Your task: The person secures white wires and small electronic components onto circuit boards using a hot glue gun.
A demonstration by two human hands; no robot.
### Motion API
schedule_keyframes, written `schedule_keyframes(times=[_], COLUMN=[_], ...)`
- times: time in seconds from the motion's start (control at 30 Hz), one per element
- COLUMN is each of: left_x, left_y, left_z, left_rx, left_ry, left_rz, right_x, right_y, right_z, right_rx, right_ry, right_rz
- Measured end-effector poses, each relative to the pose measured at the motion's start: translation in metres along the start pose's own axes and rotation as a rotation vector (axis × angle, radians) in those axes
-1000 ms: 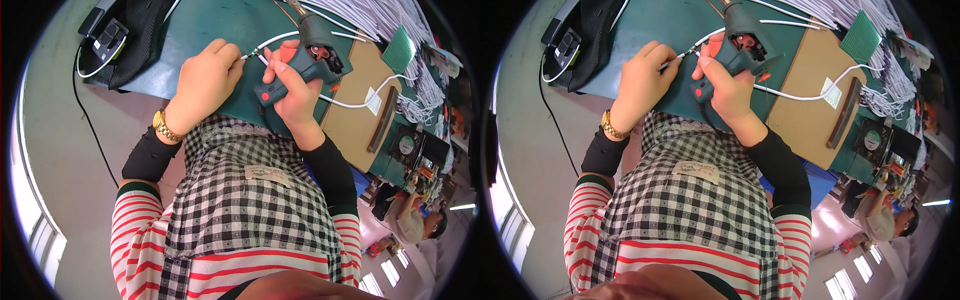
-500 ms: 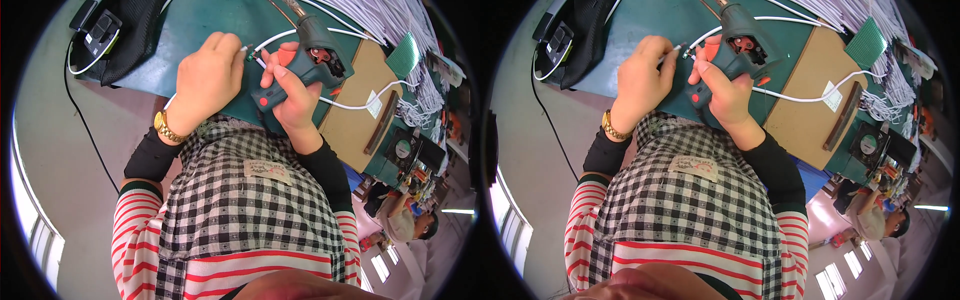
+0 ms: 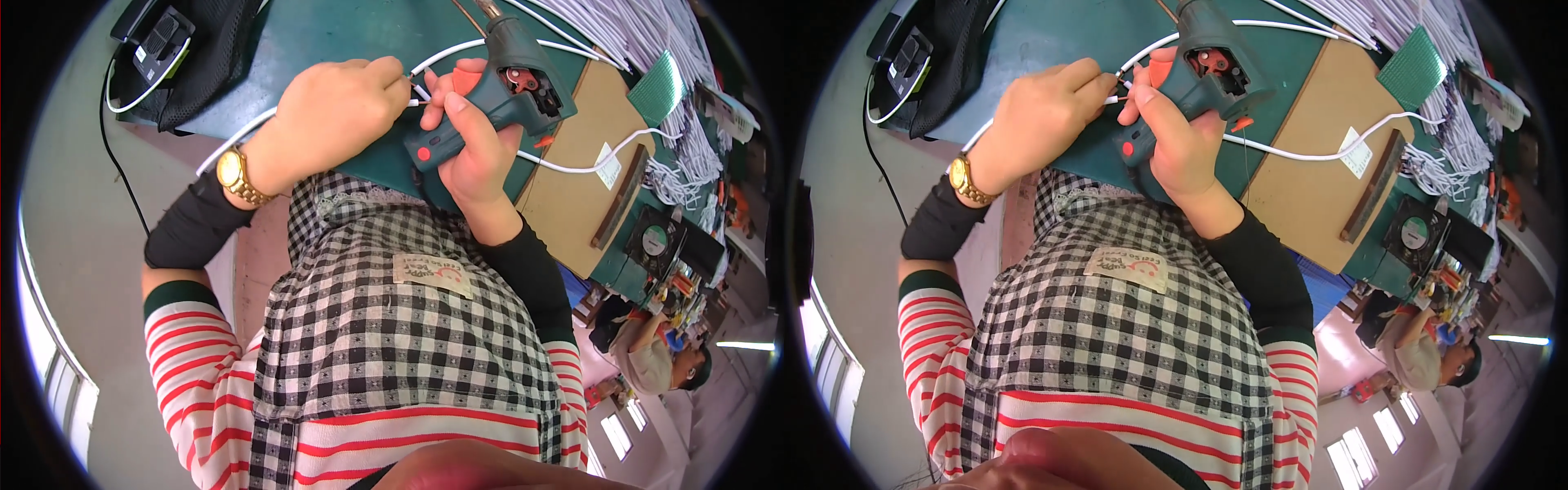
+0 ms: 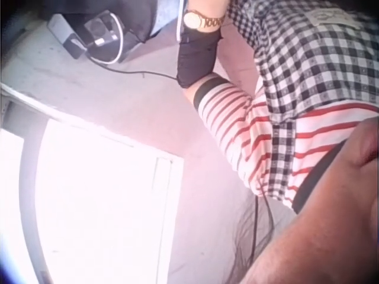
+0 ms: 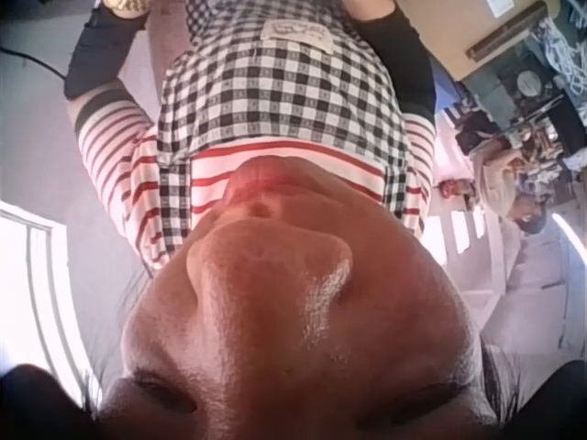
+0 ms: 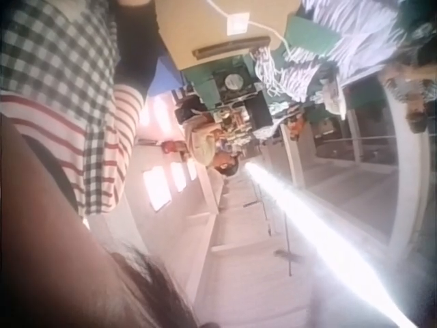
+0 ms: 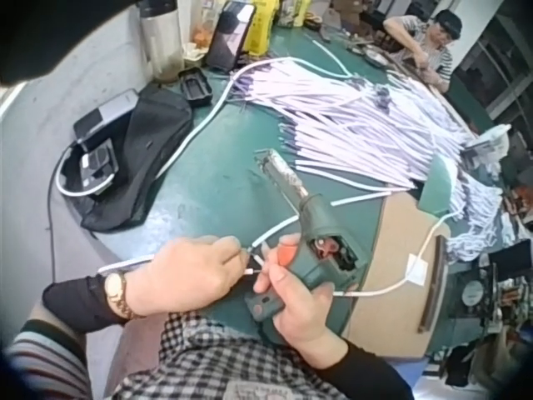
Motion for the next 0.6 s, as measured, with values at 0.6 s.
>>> schedule_keyframes(times=[0.6], left_x=[-0.007], left_y=[-0.018], left_z=[-0.004], left_rx=[-0.729], left_ry=[-0.138], left_rz=[-0.046], right_x=[0.006], right_y=[-0.001], right_z=[0.000], right_rx=[0.021], right_ry=[-0.030], right_rz=[0.011])
Point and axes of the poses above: each hand's wrist, its own y-axis away from the middle knuckle, its own x-axis out of the back of the hand, z = x × y, the point moved 5 cm from there along -y, towards the middle knuckle, and after that the axes turned 7 degrees about z, right-handed, at the moved point
